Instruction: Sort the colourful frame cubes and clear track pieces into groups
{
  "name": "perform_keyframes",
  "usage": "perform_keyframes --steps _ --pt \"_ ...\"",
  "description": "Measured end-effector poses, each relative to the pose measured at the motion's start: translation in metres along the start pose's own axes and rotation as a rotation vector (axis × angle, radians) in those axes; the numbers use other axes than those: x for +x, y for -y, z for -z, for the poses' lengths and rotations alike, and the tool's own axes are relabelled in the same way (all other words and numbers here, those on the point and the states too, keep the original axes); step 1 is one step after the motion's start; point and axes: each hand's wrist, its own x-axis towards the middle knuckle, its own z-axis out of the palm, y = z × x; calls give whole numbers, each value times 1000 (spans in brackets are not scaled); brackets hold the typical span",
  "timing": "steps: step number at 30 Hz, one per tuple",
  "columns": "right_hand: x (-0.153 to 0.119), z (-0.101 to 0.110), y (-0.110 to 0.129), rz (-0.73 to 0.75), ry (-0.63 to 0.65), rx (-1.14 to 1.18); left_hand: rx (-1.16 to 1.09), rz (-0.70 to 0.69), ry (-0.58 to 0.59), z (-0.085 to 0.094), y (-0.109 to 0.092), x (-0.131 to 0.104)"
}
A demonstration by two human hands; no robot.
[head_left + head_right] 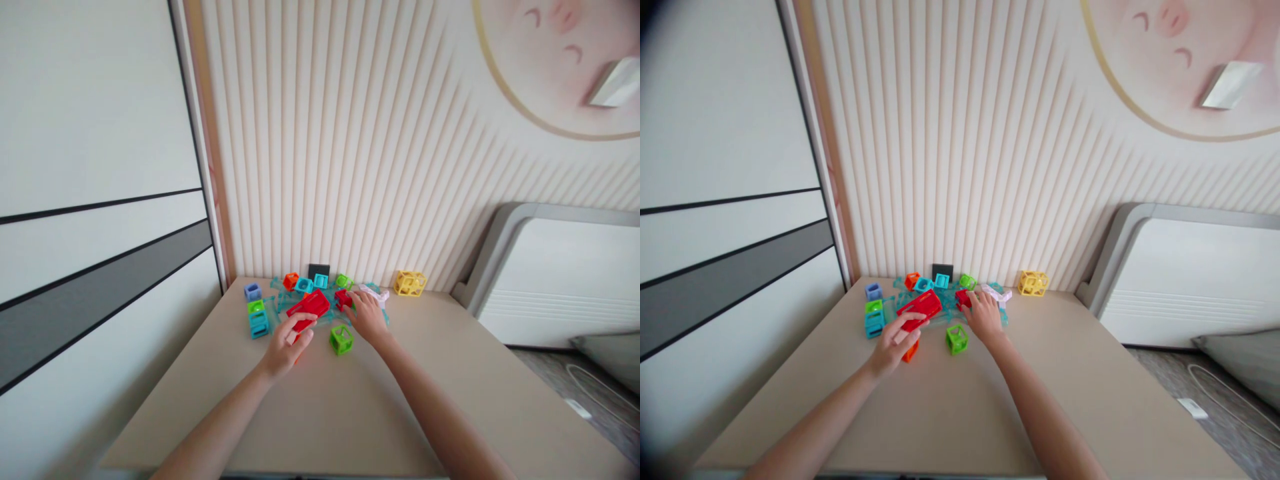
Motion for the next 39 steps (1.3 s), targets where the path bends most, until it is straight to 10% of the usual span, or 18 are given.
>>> perform_keyframes --steps 16,39 --pt "10 -21 6 -210 -134 88 106 -18 114 0 3 0" --pt "6 -31 -19 -533 -562 1012 91 -5 137 0 8 -1"
